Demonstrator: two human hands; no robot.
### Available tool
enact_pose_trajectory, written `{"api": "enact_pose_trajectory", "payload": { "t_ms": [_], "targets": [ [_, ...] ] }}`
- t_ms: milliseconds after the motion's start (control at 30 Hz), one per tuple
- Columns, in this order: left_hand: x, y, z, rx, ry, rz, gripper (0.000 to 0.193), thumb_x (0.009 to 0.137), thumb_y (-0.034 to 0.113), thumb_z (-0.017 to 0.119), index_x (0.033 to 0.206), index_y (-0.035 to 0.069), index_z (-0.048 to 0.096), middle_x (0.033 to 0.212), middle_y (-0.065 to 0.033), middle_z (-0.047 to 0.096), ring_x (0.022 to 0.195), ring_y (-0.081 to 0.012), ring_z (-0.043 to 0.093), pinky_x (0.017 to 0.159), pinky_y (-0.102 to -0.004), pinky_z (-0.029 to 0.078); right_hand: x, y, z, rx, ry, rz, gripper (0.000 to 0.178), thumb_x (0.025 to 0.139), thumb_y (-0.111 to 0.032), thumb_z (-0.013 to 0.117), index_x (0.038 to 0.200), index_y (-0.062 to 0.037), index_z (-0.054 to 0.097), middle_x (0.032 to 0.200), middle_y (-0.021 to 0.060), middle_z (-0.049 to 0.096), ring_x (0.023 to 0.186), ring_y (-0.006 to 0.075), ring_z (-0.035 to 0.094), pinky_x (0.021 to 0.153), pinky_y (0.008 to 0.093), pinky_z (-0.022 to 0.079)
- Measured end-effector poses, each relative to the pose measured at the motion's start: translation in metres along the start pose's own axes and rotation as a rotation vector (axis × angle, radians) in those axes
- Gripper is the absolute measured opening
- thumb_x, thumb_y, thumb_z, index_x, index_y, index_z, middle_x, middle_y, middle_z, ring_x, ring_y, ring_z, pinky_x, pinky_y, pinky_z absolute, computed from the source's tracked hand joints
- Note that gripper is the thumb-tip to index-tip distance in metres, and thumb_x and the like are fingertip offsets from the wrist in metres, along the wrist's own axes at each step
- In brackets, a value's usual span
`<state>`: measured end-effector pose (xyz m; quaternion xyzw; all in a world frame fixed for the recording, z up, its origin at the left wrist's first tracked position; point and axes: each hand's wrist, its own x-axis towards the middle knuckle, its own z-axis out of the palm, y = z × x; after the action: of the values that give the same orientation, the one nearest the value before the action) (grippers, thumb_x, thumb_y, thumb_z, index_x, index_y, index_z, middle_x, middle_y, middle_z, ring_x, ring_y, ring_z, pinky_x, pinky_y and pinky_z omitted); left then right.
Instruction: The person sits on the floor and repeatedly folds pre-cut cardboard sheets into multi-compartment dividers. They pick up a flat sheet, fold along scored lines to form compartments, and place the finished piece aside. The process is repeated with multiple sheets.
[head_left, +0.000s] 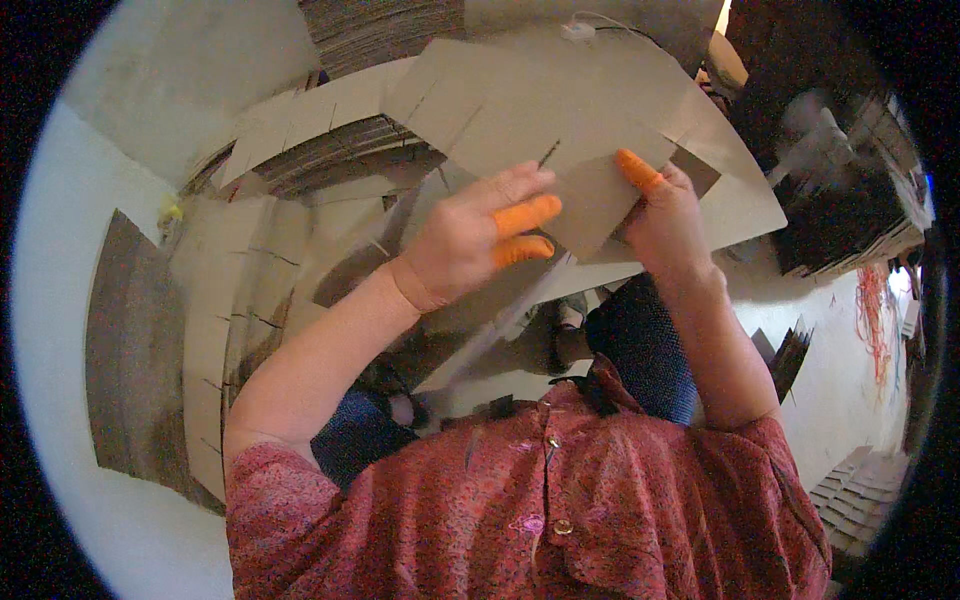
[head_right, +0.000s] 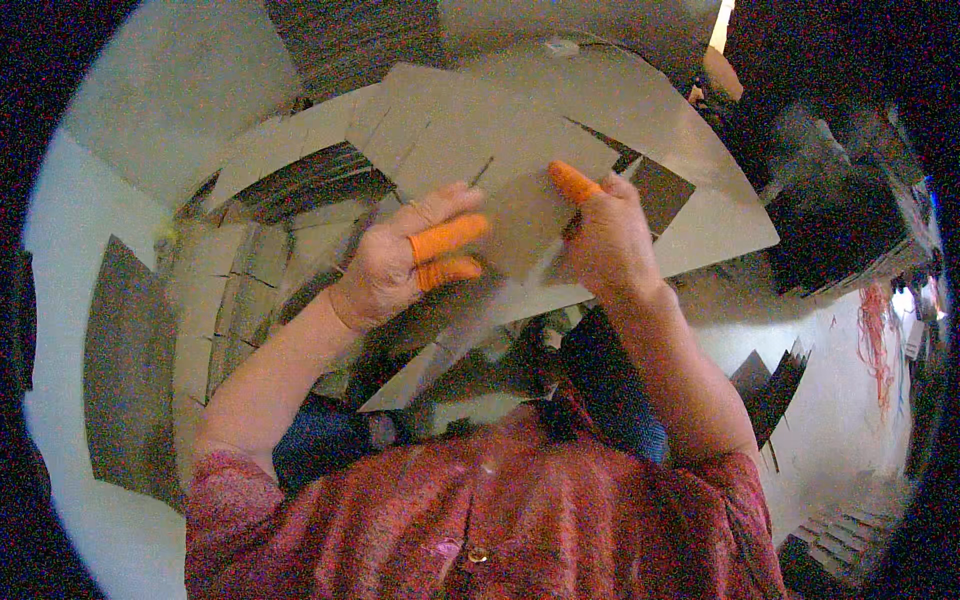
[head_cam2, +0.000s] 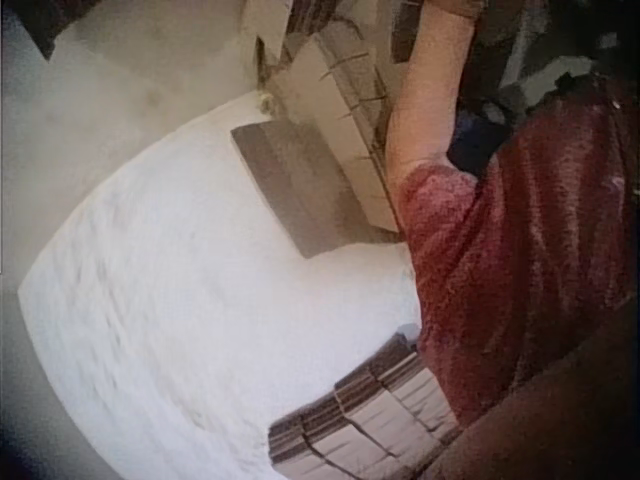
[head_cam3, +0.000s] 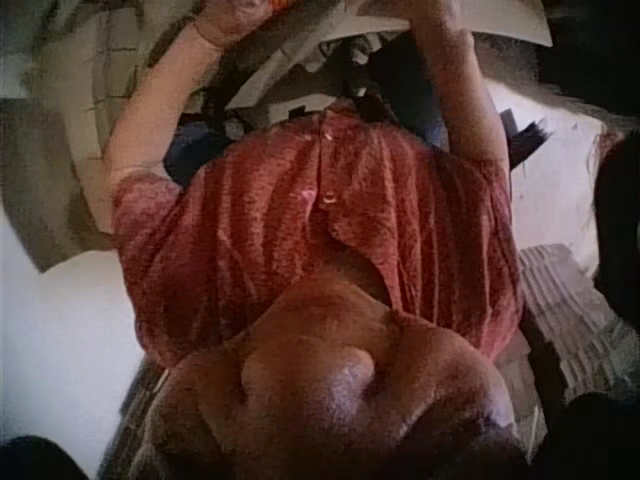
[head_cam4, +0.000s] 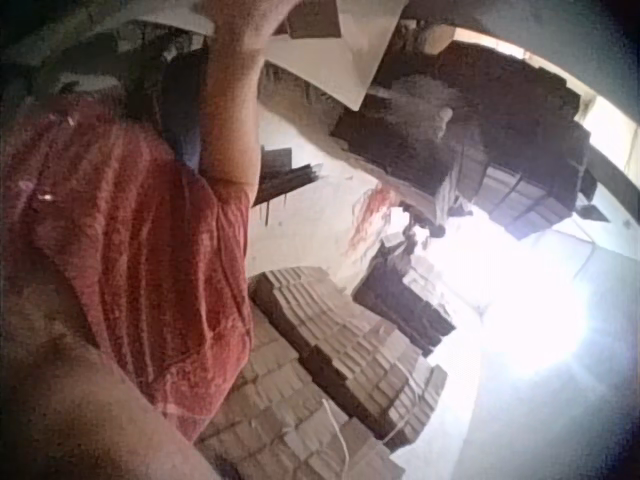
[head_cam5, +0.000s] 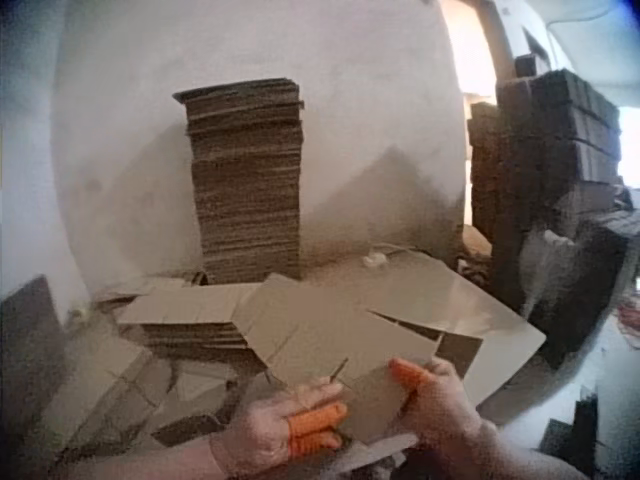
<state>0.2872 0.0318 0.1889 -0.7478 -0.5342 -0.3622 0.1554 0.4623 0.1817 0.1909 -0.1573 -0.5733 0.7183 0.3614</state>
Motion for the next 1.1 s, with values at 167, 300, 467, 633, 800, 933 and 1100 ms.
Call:
{"api": "enact_pose_trajectory", "payload": {
  "t_ms": [167,300,467,633,800,933,1100],
  "targets": [
    [-0.004,-0.052,-0.032,-0.246,0.428,-0.64,0.057,0.076,0.017,0.073,0.126,0.004,0.047,0.099,-0.0095,0.062,0.083,-0.0151,0.058,0.068,-0.0294,0.05,-0.032,-0.019,-0.023,-0.343,0.119,-0.165,0.018,0.086,-0.009,0.058,0.103,-0.0027,0.061,0.091,0.0041,0.066,0.078,0.0149,0.063,0.067,0.0302,0.053],
    [-0.029,-0.103,-0.052,-0.286,0.368,-0.873,0.049,0.08,0.016,0.069,0.121,-0.002,0.049,0.097,-0.0096,0.063,0.08,-0.0146,0.06,0.068,-0.0272,0.049,-0.055,-0.013,-0.026,-0.638,-0.01,-0.179,0.017,0.086,-0.007,0.059,0.102,-0.002,0.062,0.091,0.0037,0.066,0.08,0.0107,0.058,0.069,0.0256,0.048],
    [-0.016,-0.097,-0.047,-0.145,0.374,-0.897,0.042,0.079,0.014,0.069,0.114,-0.004,0.054,0.097,-0.0093,0.064,0.081,-0.0143,0.061,0.071,-0.0259,0.048,-0.066,0.001,-0.033,-0.692,0.021,-0.14,0.012,0.086,-0.007,0.059,0.096,-0.0003,0.063,0.085,0.0023,0.065,0.076,0.0097,0.055,0.067,0.0251,0.046],
    [-0.043,-0.121,-0.032,-0.096,0.086,-1.028,0.036,0.078,0.014,0.07,0.108,-0.002,0.059,0.092,-0.008,0.066,0.079,-0.0119,0.06,0.072,-0.0266,0.048,-0.073,0.017,-0.032,-0.809,-0.018,-0.067,0.011,0.086,-0.007,0.059,0.093,0.0011,0.062,0.077,0.002,0.063,0.07,0.0079,0.047,0.062,0.0257,0.043],
    [-0.072,-0.154,-0.027,-0.076,-0.142,-1.103,0.034,0.077,0.018,0.069,0.104,-0.002,0.063,0.089,-0.0085,0.066,0.076,-0.0141,0.06,0.069,-0.0277,0.047,-0.073,0.083,-0.073,-0.733,-0.072,0.087,0.025,0.084,-0.011,0.063,0.105,0.0016,0.061,0.089,0.0054,0.066,0.083,0.0073,0.053,0.073,0.0244,0.045],
    [-0.062,-0.119,-0.031,0.225,-0.118,-0.891,0.034,0.077,0.018,0.068,0.106,0.0,0.062,0.092,-0.0142,0.065,0.079,-0.0218,0.061,0.07,-0.032,0.048,-0.068,0.038,-0.064,-0.885,-0.069,-0.167,0.056,0.076,-0.01,0.071,0.126,-0.0039,0.048,0.106,0.0133,0.064,0.088,0.0166,0.061,0.081,0.0286,0.047],
    [-0.064,-0.07,-0.013,0.149,-0.263,-0.708,0.035,0.078,0.01,0.062,0.112,0.003,0.059,0.095,-0.0227,0.062,0.086,-0.0312,0.061,0.076,-0.0376,0.047,-0.057,0.02,-0.047,-1.219,-0.357,-0.378,0.072,0.076,-0.004,0.065,0.138,-0.0117,0.032,0.105,0.019,0.062,0.084,0.0312,0.064,0.075,0.0344,0.051]
  ]
}}
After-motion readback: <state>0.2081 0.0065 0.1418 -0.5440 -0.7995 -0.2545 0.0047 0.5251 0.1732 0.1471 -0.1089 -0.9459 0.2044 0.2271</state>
